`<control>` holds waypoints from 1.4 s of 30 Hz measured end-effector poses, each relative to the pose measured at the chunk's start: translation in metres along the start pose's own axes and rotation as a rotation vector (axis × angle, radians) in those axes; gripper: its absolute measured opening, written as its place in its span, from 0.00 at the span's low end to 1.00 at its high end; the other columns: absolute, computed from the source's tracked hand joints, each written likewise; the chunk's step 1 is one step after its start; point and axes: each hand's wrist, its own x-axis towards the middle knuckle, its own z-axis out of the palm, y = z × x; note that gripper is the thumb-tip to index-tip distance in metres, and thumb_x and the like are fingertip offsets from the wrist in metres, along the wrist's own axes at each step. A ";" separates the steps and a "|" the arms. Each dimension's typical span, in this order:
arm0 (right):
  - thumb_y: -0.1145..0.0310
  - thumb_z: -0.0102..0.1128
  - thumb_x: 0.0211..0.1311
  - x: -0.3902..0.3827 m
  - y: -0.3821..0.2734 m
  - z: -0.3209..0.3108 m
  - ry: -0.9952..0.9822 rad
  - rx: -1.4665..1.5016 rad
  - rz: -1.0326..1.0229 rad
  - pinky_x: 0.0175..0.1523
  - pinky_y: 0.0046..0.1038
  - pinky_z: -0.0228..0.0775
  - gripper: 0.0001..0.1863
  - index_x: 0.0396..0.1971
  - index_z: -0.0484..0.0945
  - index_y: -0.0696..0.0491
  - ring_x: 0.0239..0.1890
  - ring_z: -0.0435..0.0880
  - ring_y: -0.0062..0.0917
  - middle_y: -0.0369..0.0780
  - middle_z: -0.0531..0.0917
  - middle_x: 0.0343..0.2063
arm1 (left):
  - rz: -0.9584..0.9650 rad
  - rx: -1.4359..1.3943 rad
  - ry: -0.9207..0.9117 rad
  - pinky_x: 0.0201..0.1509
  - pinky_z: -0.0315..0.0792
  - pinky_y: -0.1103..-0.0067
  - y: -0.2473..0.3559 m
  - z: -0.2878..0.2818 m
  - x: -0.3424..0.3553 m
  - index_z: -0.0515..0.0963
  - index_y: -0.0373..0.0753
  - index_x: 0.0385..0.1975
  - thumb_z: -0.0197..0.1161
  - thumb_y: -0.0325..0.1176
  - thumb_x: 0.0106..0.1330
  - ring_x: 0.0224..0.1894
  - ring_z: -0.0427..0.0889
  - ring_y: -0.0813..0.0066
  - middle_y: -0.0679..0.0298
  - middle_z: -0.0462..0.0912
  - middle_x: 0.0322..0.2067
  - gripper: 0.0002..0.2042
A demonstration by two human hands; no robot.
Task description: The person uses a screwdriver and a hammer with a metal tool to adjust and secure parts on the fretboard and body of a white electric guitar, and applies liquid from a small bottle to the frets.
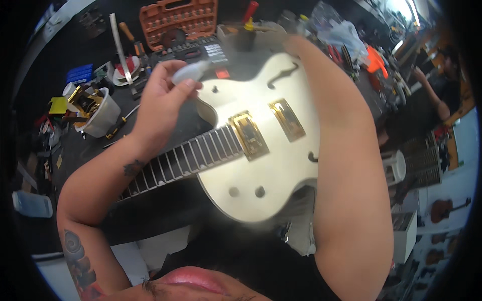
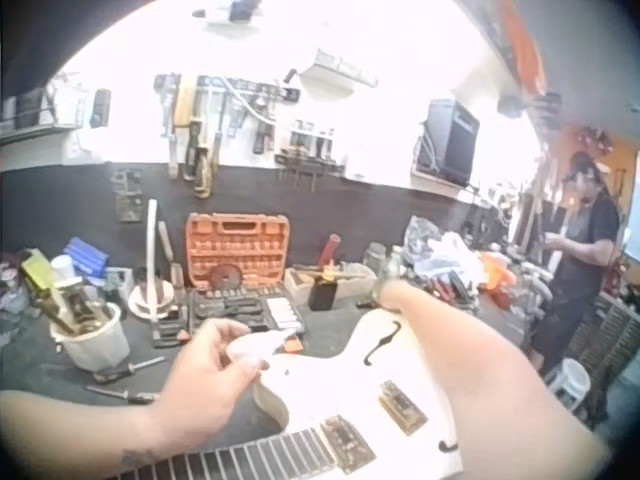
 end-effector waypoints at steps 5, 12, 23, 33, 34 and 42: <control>0.51 0.61 0.64 0.037 0.048 0.049 -0.224 0.051 0.099 0.58 0.43 0.76 0.23 0.51 0.87 0.52 0.54 0.87 0.44 0.51 0.87 0.51 | -0.022 -0.068 -0.075 0.59 0.74 0.75 0.005 0.008 -0.002 0.67 0.31 0.58 0.60 0.26 0.74 0.53 0.83 0.71 0.55 0.79 0.51 0.16; 0.54 0.59 0.64 0.002 0.046 -0.006 0.209 0.781 0.471 0.45 0.38 0.79 0.23 0.38 0.86 0.63 0.37 0.90 0.40 0.50 0.88 0.35 | -0.057 0.043 -0.067 0.60 0.75 0.74 0.004 0.005 -0.004 0.67 0.31 0.58 0.59 0.25 0.74 0.53 0.83 0.70 0.55 0.79 0.51 0.16; 0.56 0.57 0.66 -0.127 -0.042 -0.071 0.531 1.279 0.306 0.35 0.33 0.77 0.22 0.46 0.77 0.61 0.22 0.85 0.29 0.43 0.86 0.28 | -0.027 -0.019 -0.032 0.59 0.77 0.73 0.011 0.005 -0.005 0.67 0.32 0.60 0.59 0.28 0.75 0.53 0.82 0.68 0.52 0.77 0.54 0.17; 0.52 0.56 0.69 -0.117 -0.060 -0.046 0.589 1.104 0.335 0.53 0.42 0.75 0.29 0.50 0.73 0.67 0.43 0.86 0.48 0.56 0.86 0.36 | -0.062 -0.057 -0.043 0.64 0.77 0.72 0.016 0.011 -0.006 0.65 0.30 0.62 0.58 0.29 0.76 0.56 0.82 0.67 0.51 0.76 0.56 0.19; 0.51 0.55 0.69 -0.114 -0.059 -0.046 0.595 1.101 0.321 0.56 0.43 0.73 0.30 0.51 0.72 0.67 0.48 0.85 0.51 0.58 0.86 0.38 | -0.065 -0.074 -0.040 0.65 0.77 0.71 0.016 0.010 -0.006 0.64 0.30 0.62 0.57 0.29 0.77 0.56 0.82 0.66 0.50 0.75 0.56 0.19; 0.44 0.53 0.71 -0.107 -0.081 -0.067 0.385 2.096 0.140 0.40 0.33 0.76 0.28 0.47 0.76 0.58 0.30 0.82 0.31 0.44 0.84 0.33 | -0.085 -0.166 -0.009 0.67 0.76 0.69 0.002 0.005 0.001 0.63 0.28 0.62 0.56 0.31 0.79 0.59 0.81 0.63 0.49 0.74 0.58 0.19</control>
